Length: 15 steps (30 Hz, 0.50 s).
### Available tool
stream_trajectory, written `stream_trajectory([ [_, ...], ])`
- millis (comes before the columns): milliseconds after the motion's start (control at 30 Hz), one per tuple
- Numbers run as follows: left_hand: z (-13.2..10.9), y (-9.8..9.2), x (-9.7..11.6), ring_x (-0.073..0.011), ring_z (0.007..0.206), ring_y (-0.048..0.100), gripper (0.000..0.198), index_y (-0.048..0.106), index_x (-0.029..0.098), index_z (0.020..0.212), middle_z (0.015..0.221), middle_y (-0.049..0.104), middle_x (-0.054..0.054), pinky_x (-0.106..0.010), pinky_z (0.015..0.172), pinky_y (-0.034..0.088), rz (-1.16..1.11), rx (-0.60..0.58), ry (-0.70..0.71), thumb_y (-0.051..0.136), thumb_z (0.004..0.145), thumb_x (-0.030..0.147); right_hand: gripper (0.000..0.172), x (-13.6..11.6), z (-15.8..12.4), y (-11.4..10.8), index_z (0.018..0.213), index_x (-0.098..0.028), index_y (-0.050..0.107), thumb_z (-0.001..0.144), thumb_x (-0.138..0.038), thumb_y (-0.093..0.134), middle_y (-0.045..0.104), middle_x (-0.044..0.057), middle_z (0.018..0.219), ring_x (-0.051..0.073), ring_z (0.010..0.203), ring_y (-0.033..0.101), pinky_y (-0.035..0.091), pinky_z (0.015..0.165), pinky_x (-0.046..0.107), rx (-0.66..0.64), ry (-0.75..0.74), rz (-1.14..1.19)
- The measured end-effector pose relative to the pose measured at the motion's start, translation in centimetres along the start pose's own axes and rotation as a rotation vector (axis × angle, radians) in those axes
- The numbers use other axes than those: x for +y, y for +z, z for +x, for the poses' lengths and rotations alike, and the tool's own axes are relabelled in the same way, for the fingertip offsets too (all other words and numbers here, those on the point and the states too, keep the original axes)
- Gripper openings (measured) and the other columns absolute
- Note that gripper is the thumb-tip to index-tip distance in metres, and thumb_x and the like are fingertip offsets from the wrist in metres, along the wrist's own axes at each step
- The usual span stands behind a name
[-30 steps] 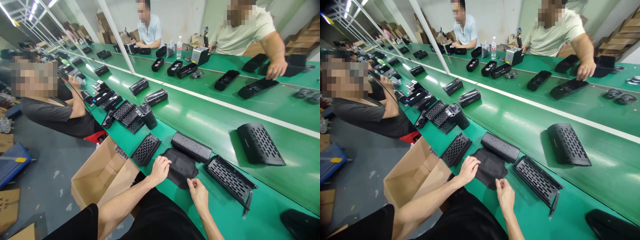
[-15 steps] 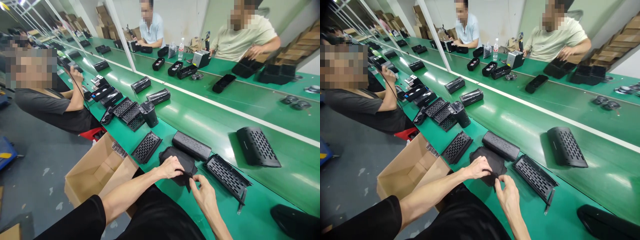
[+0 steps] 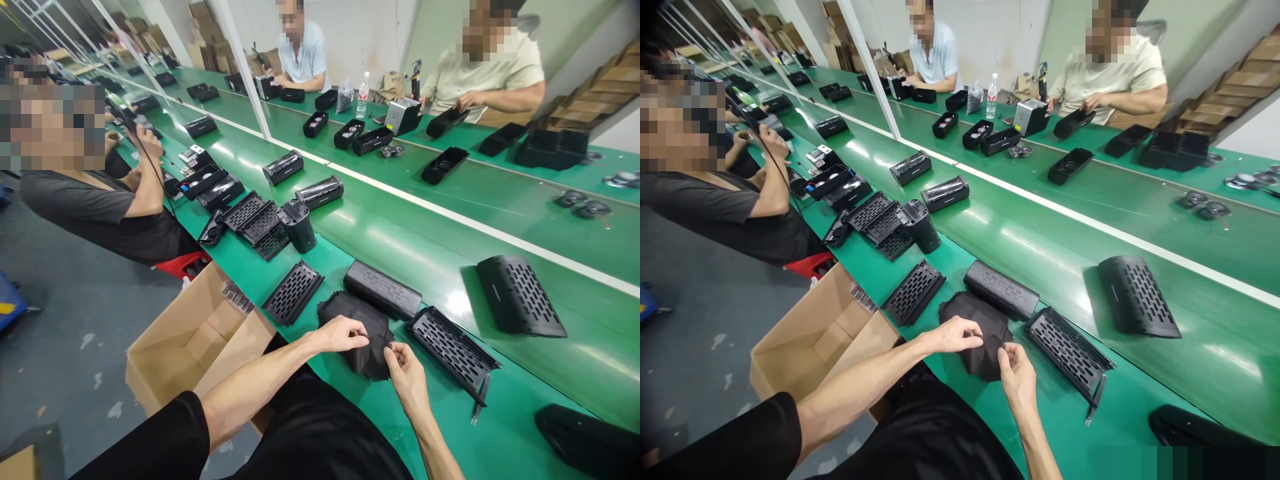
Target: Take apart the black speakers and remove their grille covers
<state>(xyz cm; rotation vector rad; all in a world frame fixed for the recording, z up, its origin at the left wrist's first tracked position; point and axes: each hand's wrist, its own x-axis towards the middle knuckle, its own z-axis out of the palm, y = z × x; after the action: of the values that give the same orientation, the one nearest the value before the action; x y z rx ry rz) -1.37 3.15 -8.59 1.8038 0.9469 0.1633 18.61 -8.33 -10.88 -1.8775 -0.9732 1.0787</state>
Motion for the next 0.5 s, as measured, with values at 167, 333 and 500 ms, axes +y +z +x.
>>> stream_trajectory([
  [167,0.1,0.4,-0.3,-0.0157,0.077,0.067,0.031,0.081,0.019,0.095,0.082,0.077,0.000,-0.024,0.071,0.044,-0.057,0.043,-0.016,0.060,0.094,0.042,0.052,0.8,-0.5,0.2,0.094,-0.021,0.065,0.083,-0.072,0.058,0.072,0.008,0.081,0.023,0.070,0.065,0.050,0.061,0.033,0.020,0.030,0.004],
  [333,0.0,0.7,-0.6,-0.0157,0.076,0.065,0.038,0.079,0.017,0.092,0.082,0.075,-0.001,-0.024,0.068,0.043,-0.103,0.125,-0.048,0.052,0.097,0.044,0.052,1.3,-1.0,0.4,0.094,-0.021,0.067,0.085,-0.071,0.057,0.072,0.008,0.081,0.024,0.071,0.065,0.049,0.064,0.034,0.036,0.039,-0.035],
  [500,-0.1,1.1,-0.9,-0.0147,0.066,0.064,0.038,0.075,0.018,0.090,0.069,0.071,0.001,-0.024,0.066,0.044,-0.130,0.211,-0.106,0.048,0.099,0.043,0.052,1.3,-1.2,0.5,0.096,-0.022,0.071,0.084,-0.070,0.056,0.075,0.009,0.089,0.025,0.073,0.065,0.050,0.071,0.037,0.078,0.035,-0.112],
])
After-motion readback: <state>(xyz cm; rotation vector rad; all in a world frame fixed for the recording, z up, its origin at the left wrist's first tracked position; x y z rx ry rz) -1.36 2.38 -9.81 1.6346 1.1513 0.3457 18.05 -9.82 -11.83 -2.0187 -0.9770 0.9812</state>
